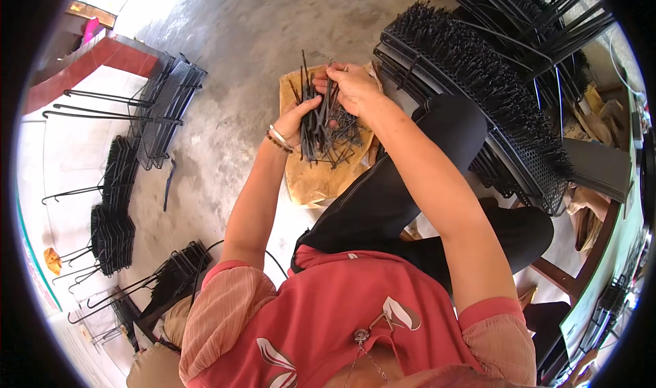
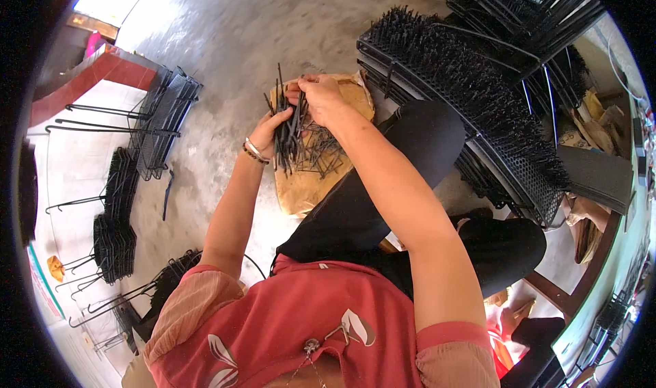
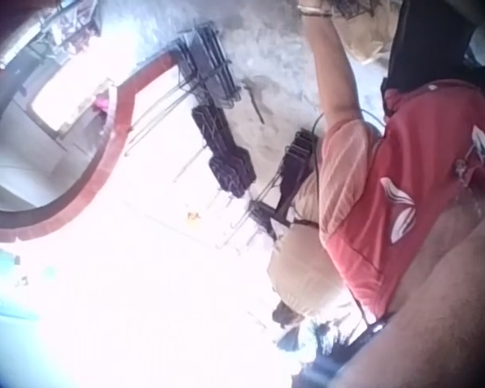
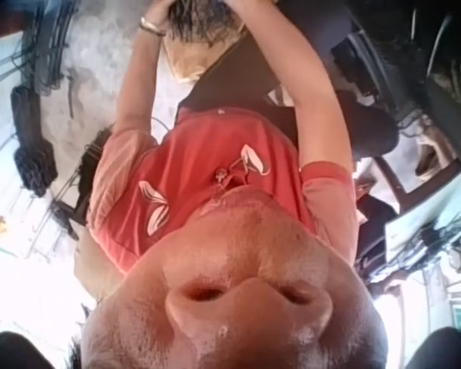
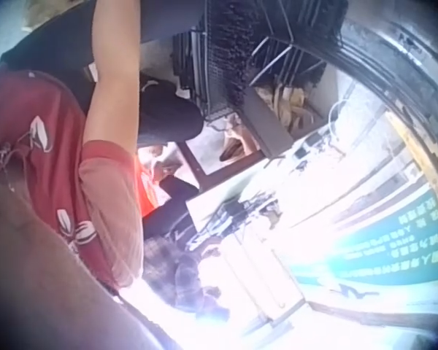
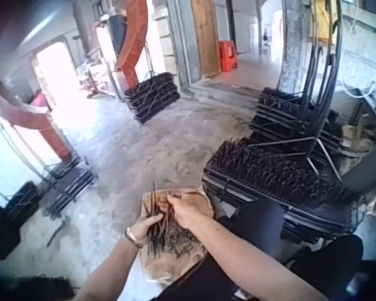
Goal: Insert bundles of plastic bristles into a perforated brush base.
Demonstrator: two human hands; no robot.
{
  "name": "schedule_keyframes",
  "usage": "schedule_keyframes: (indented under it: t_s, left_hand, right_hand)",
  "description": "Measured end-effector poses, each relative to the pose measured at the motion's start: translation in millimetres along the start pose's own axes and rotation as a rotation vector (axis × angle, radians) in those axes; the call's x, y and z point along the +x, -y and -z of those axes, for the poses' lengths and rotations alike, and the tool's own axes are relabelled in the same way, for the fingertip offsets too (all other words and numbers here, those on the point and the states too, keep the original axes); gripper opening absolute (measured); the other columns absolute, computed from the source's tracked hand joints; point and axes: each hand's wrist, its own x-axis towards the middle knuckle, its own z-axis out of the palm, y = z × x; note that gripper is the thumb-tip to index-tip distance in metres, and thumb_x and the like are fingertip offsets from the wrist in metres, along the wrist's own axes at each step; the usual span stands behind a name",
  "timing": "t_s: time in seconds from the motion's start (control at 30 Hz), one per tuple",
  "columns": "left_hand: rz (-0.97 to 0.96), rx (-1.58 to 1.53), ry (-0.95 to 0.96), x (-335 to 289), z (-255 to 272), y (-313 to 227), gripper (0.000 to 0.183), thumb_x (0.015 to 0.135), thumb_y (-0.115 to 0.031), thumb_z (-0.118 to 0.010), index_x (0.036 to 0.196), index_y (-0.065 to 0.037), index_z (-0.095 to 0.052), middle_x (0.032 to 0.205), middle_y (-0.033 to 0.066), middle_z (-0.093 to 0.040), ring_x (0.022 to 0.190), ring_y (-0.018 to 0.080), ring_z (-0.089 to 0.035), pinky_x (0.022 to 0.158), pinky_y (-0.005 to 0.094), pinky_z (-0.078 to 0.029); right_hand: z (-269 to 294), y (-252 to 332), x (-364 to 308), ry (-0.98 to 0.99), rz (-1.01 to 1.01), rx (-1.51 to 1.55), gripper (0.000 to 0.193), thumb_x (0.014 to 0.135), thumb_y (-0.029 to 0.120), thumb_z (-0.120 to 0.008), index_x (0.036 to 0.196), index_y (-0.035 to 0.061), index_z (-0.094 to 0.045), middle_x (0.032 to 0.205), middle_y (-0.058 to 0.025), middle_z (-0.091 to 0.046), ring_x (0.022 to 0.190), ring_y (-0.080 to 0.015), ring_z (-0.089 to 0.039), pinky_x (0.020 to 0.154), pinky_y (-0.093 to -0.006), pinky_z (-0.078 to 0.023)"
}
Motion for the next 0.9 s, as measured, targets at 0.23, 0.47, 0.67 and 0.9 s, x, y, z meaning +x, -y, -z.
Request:
schedule_keyframes:
  t_s: [0.23,0.47,0.67,0.9]
  left_hand:
    - [0.008,0.083,-0.018,13.6,13.3,17.1,0.029,0.087,-0.017,-0.06,0.11,-0.002,-0.052,0.083,0.0078,-0.061,0.069,0.0186,-0.061,0.06,0.0321,-0.053]
    - [-0.024,0.165,0.068,-7.5,-1.7,3.9,0.024,0.077,-0.006,-0.068,0.096,-0.001,-0.055,0.08,0.0053,-0.059,0.062,0.0131,-0.056,0.052,0.0283,-0.049]
    - [-0.013,0.21,0.128,-18.6,-9.5,0.4,0.024,0.076,-0.004,-0.067,0.097,-0.002,-0.054,0.081,0.0077,-0.061,0.061,0.0134,-0.055,0.052,0.0273,-0.048]
    - [0.018,0.375,0.151,-20.0,-32.5,-9.9,0.026,0.076,-0.011,-0.065,0.098,-0.002,-0.052,0.071,0.0037,-0.054,0.059,0.0113,-0.051,0.051,0.0244,-0.043]
  right_hand:
    - [-5.3,-2.0,-4.3,-0.051,0.018,-0.219,0.015,0.081,0.014,-0.065,0.086,0.0006,-0.06,0.08,-0.0074,-0.061,0.074,-0.0148,-0.058,0.062,-0.029,-0.046]
    - [5.7,25.2,3.7,-0.246,0.867,-0.801,0.037,0.086,0.032,-0.054,0.099,-0.0018,-0.063,0.086,-0.0135,-0.067,0.083,-0.0302,-0.063,0.073,-0.0352,-0.048]
    - [0.2,25.6,-7.4,0.081,0.465,-0.747,0.033,0.087,0.026,-0.057,0.101,-0.0035,-0.063,0.084,-0.0085,-0.067,0.077,-0.0152,-0.062,0.072,-0.028,-0.048]
    - [5.0,35.6,-17.4,0.012,0.446,-0.732,0.025,0.086,0.018,-0.06,0.098,-0.0027,-0.065,0.083,-0.0078,-0.068,0.077,-0.0109,-0.062,0.071,-0.0245,-0.049]
